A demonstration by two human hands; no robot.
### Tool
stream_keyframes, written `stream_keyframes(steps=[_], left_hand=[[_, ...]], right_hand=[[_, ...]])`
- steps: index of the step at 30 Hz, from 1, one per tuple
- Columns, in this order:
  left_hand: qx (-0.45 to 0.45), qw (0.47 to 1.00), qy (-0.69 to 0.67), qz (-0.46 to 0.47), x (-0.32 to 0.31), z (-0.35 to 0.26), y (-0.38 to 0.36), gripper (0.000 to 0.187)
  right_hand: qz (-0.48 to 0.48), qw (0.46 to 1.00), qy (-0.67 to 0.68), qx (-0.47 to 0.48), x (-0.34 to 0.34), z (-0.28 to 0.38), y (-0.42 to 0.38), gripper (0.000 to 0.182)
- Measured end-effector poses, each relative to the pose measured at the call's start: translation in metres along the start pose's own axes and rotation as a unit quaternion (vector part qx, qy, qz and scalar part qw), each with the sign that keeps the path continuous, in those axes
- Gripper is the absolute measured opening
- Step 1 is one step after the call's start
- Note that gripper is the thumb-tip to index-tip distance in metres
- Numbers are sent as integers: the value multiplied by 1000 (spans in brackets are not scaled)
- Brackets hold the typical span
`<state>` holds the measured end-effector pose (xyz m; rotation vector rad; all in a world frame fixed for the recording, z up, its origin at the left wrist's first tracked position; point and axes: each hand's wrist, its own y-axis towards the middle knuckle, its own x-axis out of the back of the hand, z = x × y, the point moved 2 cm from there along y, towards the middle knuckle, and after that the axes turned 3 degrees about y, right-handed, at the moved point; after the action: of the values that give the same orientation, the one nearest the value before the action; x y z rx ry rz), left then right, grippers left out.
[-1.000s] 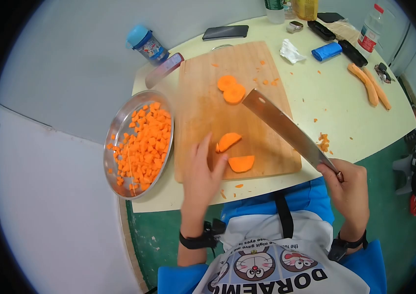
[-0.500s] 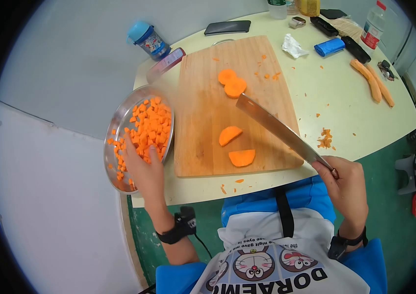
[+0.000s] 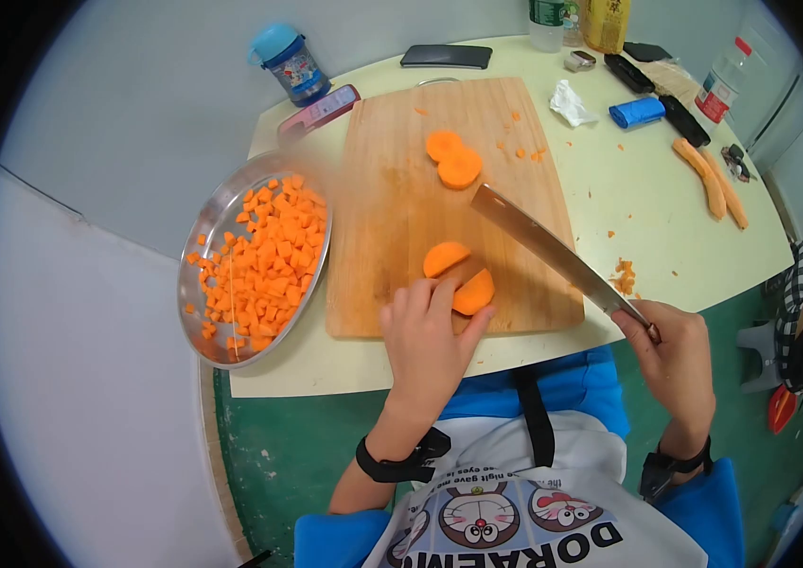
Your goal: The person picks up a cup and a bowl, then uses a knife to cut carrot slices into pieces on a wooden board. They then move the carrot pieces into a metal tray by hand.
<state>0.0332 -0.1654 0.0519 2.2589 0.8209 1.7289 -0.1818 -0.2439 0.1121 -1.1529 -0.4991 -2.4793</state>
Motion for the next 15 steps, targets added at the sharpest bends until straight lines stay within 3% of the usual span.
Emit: stream_keyframes(steps=[6, 8, 9, 12, 14, 15], left_hand=[[12, 997, -66, -45, 2, 21, 25, 37], [-35, 996, -70, 46, -4, 32, 33, 35], [-34, 996, -71, 41, -3, 33, 36, 35], [18, 990, -96, 104, -1, 37, 40, 32], [146, 947, -260, 118, 5, 40, 32, 29], [148, 948, -257, 117, 11, 39, 29, 29]], right_hand=[[5, 1000, -11, -14, 2, -3, 0, 12], [0, 1000, -6, -17, 2, -4, 0, 12], [-1, 1000, -8, -13, 2, -5, 0, 12], [0, 1000, -11, -9, 2, -6, -1, 13], [0, 1000, -15, -17, 3, -6, -1, 12], [3, 1000, -12, -16, 4, -5, 0, 12]])
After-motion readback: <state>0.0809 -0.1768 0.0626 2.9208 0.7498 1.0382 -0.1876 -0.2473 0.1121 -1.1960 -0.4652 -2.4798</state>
